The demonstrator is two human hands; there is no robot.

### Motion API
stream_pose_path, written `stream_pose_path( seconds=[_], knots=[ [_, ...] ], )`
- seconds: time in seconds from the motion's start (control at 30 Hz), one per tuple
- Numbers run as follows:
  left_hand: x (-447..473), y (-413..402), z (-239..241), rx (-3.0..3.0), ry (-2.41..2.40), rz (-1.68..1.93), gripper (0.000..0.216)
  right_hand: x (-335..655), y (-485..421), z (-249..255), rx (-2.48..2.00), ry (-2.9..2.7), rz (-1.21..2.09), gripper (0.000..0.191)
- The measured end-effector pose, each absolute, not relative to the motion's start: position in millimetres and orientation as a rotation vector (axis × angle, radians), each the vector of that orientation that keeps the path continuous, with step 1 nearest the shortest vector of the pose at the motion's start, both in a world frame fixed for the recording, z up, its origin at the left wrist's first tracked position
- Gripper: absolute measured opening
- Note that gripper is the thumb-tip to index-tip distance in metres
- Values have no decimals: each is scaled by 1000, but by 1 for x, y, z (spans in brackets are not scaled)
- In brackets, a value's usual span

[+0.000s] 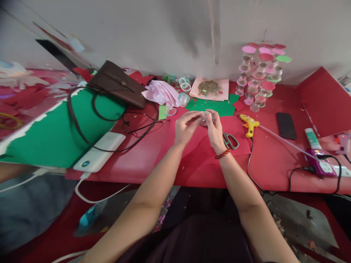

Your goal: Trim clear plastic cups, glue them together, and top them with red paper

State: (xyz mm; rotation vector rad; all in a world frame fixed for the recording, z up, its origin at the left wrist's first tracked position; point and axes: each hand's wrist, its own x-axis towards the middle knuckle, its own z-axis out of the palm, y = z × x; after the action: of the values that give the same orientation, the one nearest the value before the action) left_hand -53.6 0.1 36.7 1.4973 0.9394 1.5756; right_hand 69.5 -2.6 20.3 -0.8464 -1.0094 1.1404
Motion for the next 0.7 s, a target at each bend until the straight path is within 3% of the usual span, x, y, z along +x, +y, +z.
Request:
stream_pose_path(
  seconds=[0.27,0.7],
  knots=[
    [-48,-2,31,1705,969,1537,16,79,2,24,-829,-895,1169,44],
    [-43,-2,21,1876,998,1454,21,73,5,16,-941,-856,1009,49]
  ],
)
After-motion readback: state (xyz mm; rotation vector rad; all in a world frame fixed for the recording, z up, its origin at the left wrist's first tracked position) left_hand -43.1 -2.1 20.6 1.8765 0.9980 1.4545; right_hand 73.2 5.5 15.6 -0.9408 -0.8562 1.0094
